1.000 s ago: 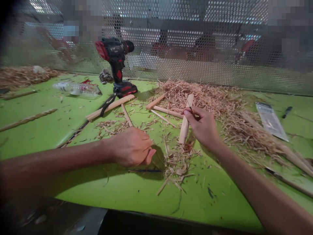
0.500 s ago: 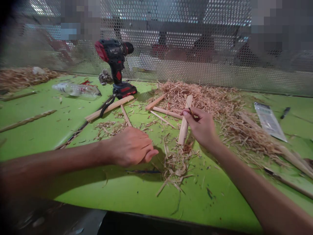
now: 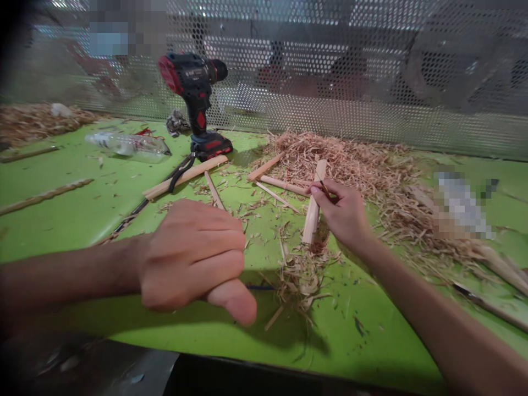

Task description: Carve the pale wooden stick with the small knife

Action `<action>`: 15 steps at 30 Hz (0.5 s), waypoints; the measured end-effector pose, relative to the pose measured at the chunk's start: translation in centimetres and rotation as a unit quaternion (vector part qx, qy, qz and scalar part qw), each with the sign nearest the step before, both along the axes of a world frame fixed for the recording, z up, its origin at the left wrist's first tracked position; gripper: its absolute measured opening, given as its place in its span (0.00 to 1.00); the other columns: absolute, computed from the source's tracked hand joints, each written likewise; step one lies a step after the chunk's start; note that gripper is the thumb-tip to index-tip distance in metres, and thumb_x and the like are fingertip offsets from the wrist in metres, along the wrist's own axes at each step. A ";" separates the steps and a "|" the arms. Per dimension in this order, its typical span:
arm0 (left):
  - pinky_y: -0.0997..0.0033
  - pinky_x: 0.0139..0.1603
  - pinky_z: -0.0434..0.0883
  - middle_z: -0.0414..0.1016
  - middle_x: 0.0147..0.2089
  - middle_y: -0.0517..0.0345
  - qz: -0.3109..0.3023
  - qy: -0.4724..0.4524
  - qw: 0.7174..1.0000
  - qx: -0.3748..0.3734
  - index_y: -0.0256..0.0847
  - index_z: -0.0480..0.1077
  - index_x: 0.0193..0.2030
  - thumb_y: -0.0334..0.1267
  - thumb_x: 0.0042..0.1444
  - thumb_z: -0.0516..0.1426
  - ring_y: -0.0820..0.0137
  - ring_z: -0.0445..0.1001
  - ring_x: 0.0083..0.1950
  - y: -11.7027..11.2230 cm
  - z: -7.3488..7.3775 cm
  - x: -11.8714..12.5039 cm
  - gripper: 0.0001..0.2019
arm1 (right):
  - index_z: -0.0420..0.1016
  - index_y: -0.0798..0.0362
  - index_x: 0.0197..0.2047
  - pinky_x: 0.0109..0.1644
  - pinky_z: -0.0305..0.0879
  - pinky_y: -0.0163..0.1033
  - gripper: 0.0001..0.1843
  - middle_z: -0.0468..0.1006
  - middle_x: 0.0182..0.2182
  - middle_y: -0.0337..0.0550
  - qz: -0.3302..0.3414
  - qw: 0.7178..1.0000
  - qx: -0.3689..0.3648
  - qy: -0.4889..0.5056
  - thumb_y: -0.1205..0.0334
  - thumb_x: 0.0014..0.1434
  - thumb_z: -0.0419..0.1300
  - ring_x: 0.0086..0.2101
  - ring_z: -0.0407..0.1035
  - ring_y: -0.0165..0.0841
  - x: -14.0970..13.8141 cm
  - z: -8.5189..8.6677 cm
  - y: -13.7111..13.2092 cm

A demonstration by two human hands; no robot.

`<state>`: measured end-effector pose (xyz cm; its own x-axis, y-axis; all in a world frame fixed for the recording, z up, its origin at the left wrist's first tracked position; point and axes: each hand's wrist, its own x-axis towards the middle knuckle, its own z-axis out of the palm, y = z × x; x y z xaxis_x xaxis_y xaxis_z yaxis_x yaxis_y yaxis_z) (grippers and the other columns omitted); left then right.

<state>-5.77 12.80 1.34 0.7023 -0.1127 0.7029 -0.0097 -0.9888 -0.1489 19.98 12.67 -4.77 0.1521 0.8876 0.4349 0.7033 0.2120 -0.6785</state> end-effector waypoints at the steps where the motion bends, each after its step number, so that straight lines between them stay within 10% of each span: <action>1: 0.68 0.20 0.48 0.51 0.15 0.66 -0.006 -0.002 1.000 -0.004 0.42 0.56 0.15 0.49 0.65 0.54 0.75 0.55 0.18 0.0 0.0 0.0 0.28 | 0.81 0.51 0.36 0.27 0.56 0.38 0.13 0.78 0.30 0.45 0.001 1.000 0.000 0.001 0.52 0.62 0.61 0.29 0.68 0.36 0.1 -0.1 0.0; 15: 0.67 0.22 0.49 0.53 0.15 0.65 -0.030 0.010 0.999 -0.035 0.42 0.59 0.15 0.47 0.68 0.50 0.75 0.60 0.18 0.0 -0.8 -0.2 0.28 | 0.83 0.49 0.38 0.24 0.50 0.38 0.12 0.76 0.26 0.43 -0.001 0.999 -0.034 0.016 0.53 0.62 0.59 0.24 0.63 0.33 0.0 0.0 -0.3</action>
